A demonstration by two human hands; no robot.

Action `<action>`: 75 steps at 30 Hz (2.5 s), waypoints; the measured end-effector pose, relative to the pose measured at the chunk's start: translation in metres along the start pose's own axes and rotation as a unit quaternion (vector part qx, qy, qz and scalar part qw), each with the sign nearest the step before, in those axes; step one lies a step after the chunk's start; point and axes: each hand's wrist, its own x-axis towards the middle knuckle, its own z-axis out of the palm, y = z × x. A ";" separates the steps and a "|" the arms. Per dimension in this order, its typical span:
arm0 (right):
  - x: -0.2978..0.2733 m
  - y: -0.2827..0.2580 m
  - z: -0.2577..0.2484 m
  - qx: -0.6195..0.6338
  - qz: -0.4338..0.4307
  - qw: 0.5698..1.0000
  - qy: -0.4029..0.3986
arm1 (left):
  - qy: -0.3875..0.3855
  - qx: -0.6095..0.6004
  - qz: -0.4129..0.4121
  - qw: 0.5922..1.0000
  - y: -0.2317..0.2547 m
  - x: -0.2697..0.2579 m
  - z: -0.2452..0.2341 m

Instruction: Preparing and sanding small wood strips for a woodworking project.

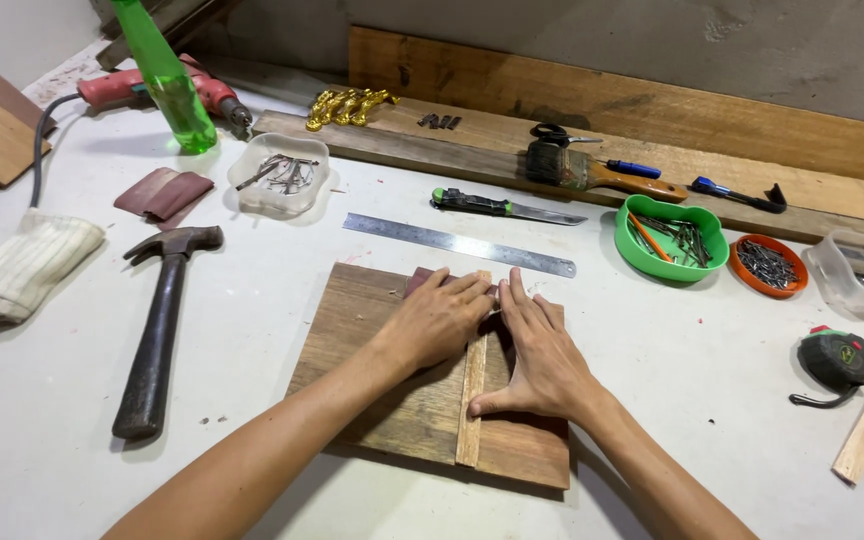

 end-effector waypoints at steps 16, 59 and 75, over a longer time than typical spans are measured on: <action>-0.001 -0.009 -0.008 -0.024 0.009 0.999 -0.034 | -0.002 0.012 0.028 1.000 0.034 -0.035 -0.033; -0.014 -0.026 -0.006 -0.059 0.068 0.994 -0.059 | 0.043 -0.083 -0.102 0.990 0.056 -0.072 -0.041; 0.029 0.017 -0.002 -0.017 0.055 0.997 -0.055 | -0.039 -0.097 -0.059 0.993 -0.004 0.003 -0.016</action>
